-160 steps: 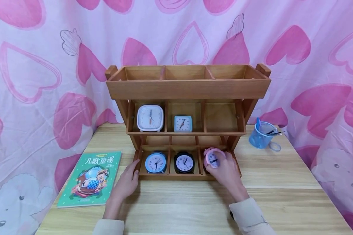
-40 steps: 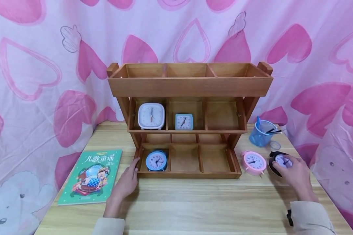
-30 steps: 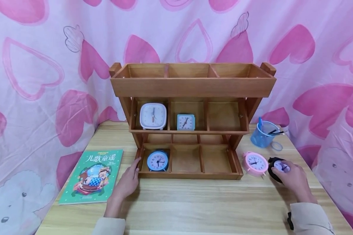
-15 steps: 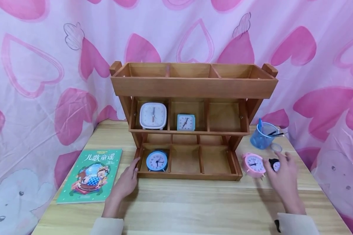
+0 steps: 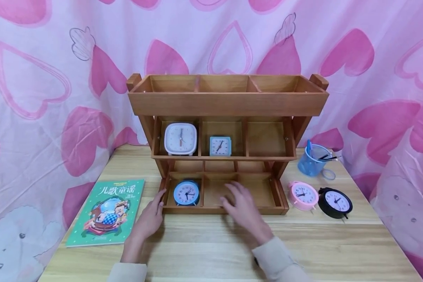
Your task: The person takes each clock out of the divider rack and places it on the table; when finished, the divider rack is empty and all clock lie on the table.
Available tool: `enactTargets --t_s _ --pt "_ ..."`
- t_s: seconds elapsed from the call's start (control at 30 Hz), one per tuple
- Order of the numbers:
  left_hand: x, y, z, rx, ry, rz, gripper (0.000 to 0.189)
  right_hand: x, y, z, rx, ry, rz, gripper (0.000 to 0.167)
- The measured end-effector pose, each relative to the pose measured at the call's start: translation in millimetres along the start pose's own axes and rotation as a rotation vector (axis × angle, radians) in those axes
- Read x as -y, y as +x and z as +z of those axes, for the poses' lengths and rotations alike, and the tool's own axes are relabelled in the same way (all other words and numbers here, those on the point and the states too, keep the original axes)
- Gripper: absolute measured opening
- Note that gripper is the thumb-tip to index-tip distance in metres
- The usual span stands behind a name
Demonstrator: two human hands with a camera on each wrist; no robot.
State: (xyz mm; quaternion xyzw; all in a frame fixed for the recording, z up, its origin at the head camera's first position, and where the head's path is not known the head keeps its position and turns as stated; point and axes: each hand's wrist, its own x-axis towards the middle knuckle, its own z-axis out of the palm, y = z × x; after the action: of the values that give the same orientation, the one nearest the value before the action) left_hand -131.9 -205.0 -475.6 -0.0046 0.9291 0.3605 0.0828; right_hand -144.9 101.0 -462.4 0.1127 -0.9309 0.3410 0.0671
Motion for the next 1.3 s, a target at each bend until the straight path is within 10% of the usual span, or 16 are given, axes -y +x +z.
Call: enactTargets --t_s 0.3,0.67,0.97,1.3 --pt "1.8 -0.8 0.5 -0.017 0.000 0.013 0.049 62.3 41.8 70.1 0.131 -0.157 -0.073 0.061" --pt "2.3 -1.7 0.4 -0.046 0.005 0.047 0.048 89.9 55.8 111.0 0.007 -0.372 0.069 0.082" --pt "2.2 -0.2 2.4 -0.044 0.012 0.039 0.048 85.4 54.8 102.6 -0.127 -0.288 0.012 0.071" --pt "3.0 -0.4 2.4 -0.041 -0.006 0.022 0.048 80.1 38.7 36.5 -0.124 -0.016 -0.032 0.063"
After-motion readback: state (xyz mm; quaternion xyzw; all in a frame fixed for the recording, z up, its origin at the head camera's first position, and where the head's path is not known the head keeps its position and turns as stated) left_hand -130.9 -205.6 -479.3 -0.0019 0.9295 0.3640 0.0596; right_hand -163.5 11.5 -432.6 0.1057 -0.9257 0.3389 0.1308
